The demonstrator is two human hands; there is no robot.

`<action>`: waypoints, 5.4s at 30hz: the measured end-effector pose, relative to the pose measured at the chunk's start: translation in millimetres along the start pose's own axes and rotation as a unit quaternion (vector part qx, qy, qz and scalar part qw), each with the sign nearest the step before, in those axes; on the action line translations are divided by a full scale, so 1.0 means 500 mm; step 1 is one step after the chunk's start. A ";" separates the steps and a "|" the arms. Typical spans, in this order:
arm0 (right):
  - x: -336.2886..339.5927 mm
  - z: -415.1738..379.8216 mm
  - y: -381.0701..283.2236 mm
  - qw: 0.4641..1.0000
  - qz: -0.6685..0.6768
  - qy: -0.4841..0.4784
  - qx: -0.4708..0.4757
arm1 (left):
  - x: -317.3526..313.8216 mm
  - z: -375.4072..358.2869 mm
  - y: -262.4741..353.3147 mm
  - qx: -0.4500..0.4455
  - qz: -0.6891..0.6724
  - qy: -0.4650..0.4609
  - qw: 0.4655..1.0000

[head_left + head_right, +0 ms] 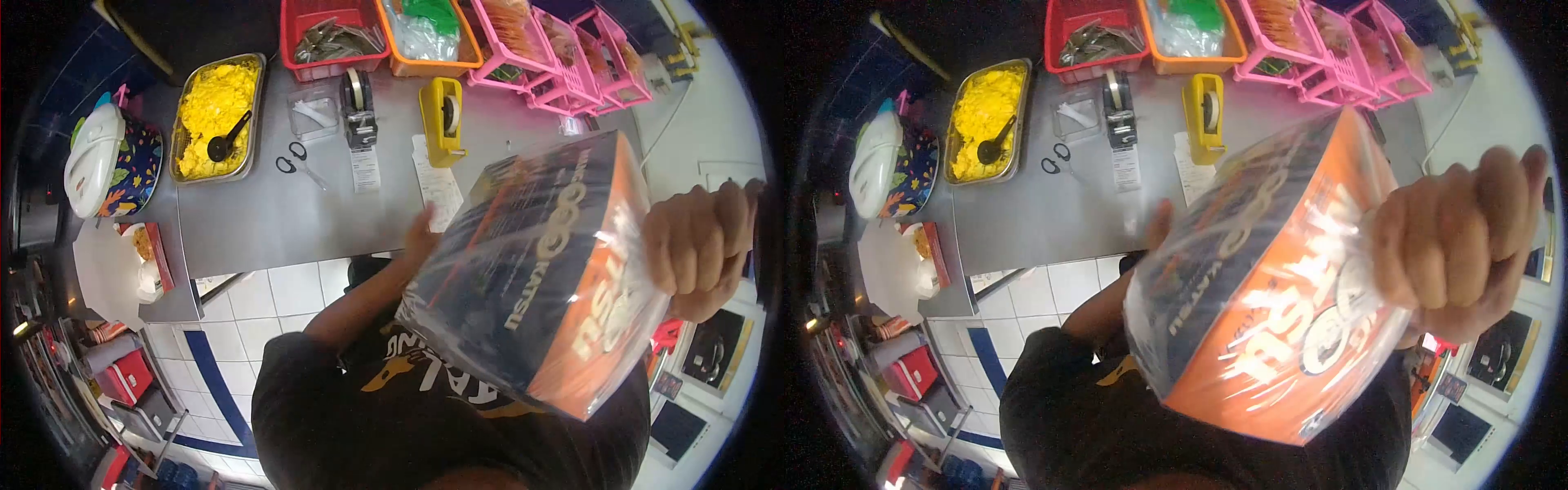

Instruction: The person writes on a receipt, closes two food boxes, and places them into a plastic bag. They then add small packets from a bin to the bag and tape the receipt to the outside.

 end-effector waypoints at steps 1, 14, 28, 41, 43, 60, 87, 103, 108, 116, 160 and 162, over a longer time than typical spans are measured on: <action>-0.016 0.014 0.012 0.999 0.008 -0.039 -0.012 | -0.022 0.010 -0.008 0.003 -0.009 -0.010 1.000; 0.103 -0.036 0.251 0.954 -0.073 0.288 -0.051 | 0.210 -0.112 0.003 -0.153 0.156 0.089 0.972; 0.120 -0.004 0.618 0.897 -0.421 0.139 -0.009 | 0.593 0.287 -0.079 0.088 0.709 -0.239 0.658; 0.083 0.054 0.601 0.892 -0.321 0.313 -0.057 | 0.391 0.121 0.241 -0.165 0.636 -0.088 0.749; 0.085 0.051 0.603 0.897 -0.312 0.305 -0.066 | 0.380 0.115 0.247 -0.176 0.640 -0.089 0.743; 0.081 0.038 0.591 0.898 -0.307 0.312 -0.049 | 0.370 0.109 0.251 -0.227 0.652 -0.132 0.711; 0.100 0.030 0.617 0.918 -0.282 0.271 -0.063 | 0.351 0.094 0.282 -0.134 0.521 -0.054 0.841; 0.094 0.000 0.607 0.919 -0.216 0.319 0.080 | 0.186 0.021 0.206 -0.021 0.380 0.099 0.919; 0.104 0.003 0.622 0.931 -0.241 0.273 0.017 | 0.184 0.017 0.198 -0.022 0.366 0.071 0.927; 0.080 -0.053 0.556 0.819 -0.495 0.286 -0.039 | 0.188 0.003 0.170 0.052 0.349 0.153 0.923; 0.177 -0.104 0.576 0.917 -0.267 0.226 -0.189 | 0.156 0.069 0.202 0.073 0.441 -0.121 0.886; 0.174 -0.103 0.575 0.917 -0.271 0.217 -0.195 | 0.152 0.069 0.203 0.076 0.445 -0.119 0.884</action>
Point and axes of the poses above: each hand's wrist, its own z-axis towards the middle knuckle, its own x-axis out of the back of the hand, y = z × x, the point moved 6 cm from there along z, towards the middle knuckle, and after that the axes turned 4 degrees about -x, right-handed, at the moved point
